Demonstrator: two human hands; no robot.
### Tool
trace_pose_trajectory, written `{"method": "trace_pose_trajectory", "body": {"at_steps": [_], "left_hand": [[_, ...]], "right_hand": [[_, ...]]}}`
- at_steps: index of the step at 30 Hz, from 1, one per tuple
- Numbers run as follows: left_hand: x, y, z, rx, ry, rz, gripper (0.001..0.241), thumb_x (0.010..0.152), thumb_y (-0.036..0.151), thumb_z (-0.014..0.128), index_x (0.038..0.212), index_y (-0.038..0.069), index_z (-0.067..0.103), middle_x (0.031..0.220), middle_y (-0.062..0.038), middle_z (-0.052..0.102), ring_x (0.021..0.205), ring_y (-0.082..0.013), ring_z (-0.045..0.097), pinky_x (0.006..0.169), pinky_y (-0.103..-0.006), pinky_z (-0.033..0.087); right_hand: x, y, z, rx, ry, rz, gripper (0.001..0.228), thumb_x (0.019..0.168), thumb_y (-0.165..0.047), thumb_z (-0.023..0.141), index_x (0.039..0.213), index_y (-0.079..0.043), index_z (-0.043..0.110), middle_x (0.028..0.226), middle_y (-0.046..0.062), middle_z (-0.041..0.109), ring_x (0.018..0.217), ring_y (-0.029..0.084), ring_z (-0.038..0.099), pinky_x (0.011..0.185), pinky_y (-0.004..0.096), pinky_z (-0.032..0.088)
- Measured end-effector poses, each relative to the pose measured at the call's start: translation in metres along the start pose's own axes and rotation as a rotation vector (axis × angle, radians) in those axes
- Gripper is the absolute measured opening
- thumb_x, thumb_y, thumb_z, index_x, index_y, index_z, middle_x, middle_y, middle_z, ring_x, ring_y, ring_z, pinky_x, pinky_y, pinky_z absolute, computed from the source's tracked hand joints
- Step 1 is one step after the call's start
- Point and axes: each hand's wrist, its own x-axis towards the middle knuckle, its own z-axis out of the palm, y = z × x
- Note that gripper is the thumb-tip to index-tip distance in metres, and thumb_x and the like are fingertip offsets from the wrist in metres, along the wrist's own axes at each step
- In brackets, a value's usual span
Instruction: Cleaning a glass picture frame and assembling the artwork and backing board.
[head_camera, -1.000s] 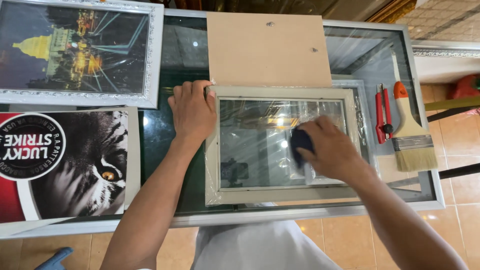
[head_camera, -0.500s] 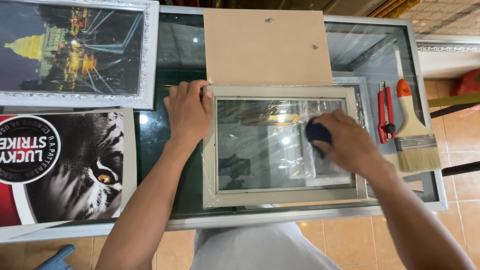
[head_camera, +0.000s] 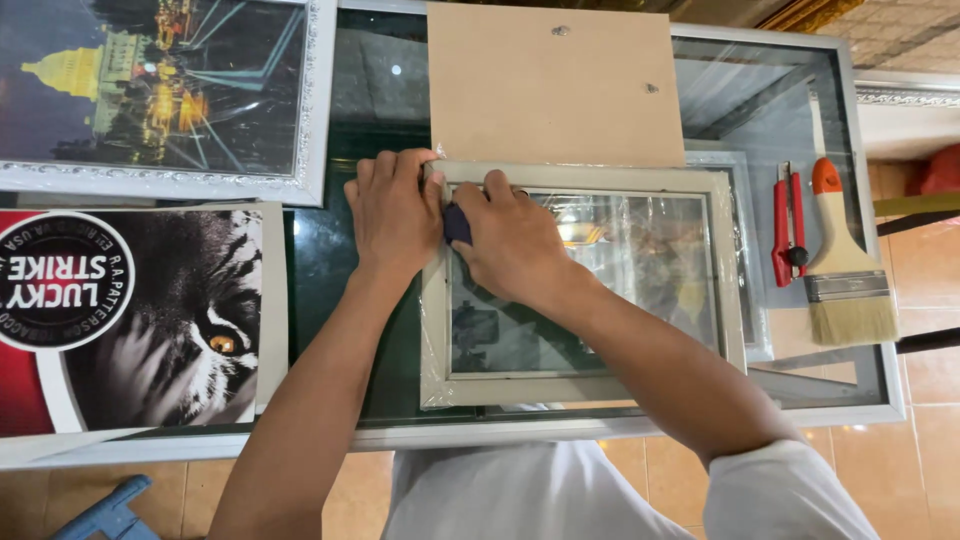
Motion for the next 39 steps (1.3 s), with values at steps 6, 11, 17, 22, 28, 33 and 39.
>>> {"method": "trace_pose_trajectory", "body": {"at_steps": [6, 11, 17, 22, 28, 33, 39], "left_hand": [[0.0, -0.001, 0.001, -0.002, -0.04, -0.013, 0.023, 0.101, 0.025, 0.063, 0.12, 0.013, 0.067, 0.111, -0.011, 0.062, 0.111, -0.0324, 0.053, 0.094, -0.0489, 0.036], [0.003, 0.003, -0.003, 0.005, -0.064, -0.022, 0.025, 0.101, 0.025, 0.063, 0.121, 0.012, 0.066, 0.11, -0.011, 0.061, 0.111, -0.0324, 0.052, 0.097, -0.0493, 0.036], [0.002, 0.005, -0.002, 0.031, -0.06, -0.042, 0.024, 0.101, 0.025, 0.062, 0.121, 0.012, 0.066, 0.111, -0.011, 0.061, 0.112, -0.033, 0.051, 0.098, -0.0498, 0.036], [0.0, 0.003, 0.001, 0.07, -0.044, -0.017, 0.025, 0.101, 0.025, 0.062, 0.122, 0.012, 0.065, 0.115, -0.013, 0.061, 0.114, -0.0344, 0.051, 0.099, -0.0505, 0.035], [0.002, 0.006, -0.001, 0.043, -0.054, -0.035, 0.025, 0.101, 0.025, 0.06, 0.122, 0.011, 0.065, 0.116, -0.013, 0.061, 0.115, -0.0337, 0.05, 0.101, -0.0501, 0.035], [0.0, 0.005, 0.002, 0.066, -0.055, -0.044, 0.027, 0.1, 0.025, 0.06, 0.122, 0.011, 0.065, 0.115, -0.013, 0.061, 0.113, -0.0341, 0.05, 0.1, -0.051, 0.034], [-0.001, -0.001, 0.003, 0.046, -0.028, -0.002, 0.025, 0.101, 0.027, 0.062, 0.123, 0.016, 0.067, 0.113, -0.011, 0.062, 0.112, -0.0342, 0.051, 0.096, -0.0511, 0.036]], "right_hand": [[-0.056, 0.076, -0.05, -0.052, -0.071, 0.417, 0.042, 0.088, -0.031, 0.079, 0.122, -0.015, 0.061, 0.12, 0.014, 0.061, 0.109, 0.038, 0.067, 0.091, 0.05, 0.053], [-0.107, 0.172, -0.065, -0.098, 0.006, 0.462, 0.047, 0.084, -0.027, 0.081, 0.126, -0.016, 0.062, 0.122, 0.016, 0.06, 0.112, 0.041, 0.063, 0.094, 0.05, 0.051], [-0.154, 0.145, -0.072, -0.093, -0.063, 0.216, 0.045, 0.08, -0.02, 0.08, 0.121, -0.012, 0.064, 0.123, 0.014, 0.058, 0.116, 0.04, 0.057, 0.099, 0.049, 0.047], [-0.209, 0.144, -0.068, 0.034, -0.151, 0.162, 0.045, 0.074, -0.017, 0.081, 0.116, -0.013, 0.065, 0.119, 0.01, 0.058, 0.114, 0.036, 0.059, 0.096, 0.047, 0.049], [-0.15, 0.085, -0.046, 0.118, -0.181, 0.249, 0.053, 0.074, -0.011, 0.082, 0.123, -0.017, 0.063, 0.121, 0.01, 0.056, 0.115, 0.037, 0.058, 0.095, 0.046, 0.05], [-0.079, 0.003, -0.009, 0.172, -0.146, -0.095, 0.043, 0.081, -0.008, 0.079, 0.118, -0.013, 0.059, 0.116, 0.018, 0.051, 0.106, 0.045, 0.056, 0.091, 0.051, 0.047], [-0.083, 0.031, -0.027, 0.143, -0.166, 0.078, 0.045, 0.077, -0.013, 0.081, 0.117, -0.015, 0.061, 0.114, 0.013, 0.058, 0.107, 0.04, 0.059, 0.092, 0.049, 0.048]]}}
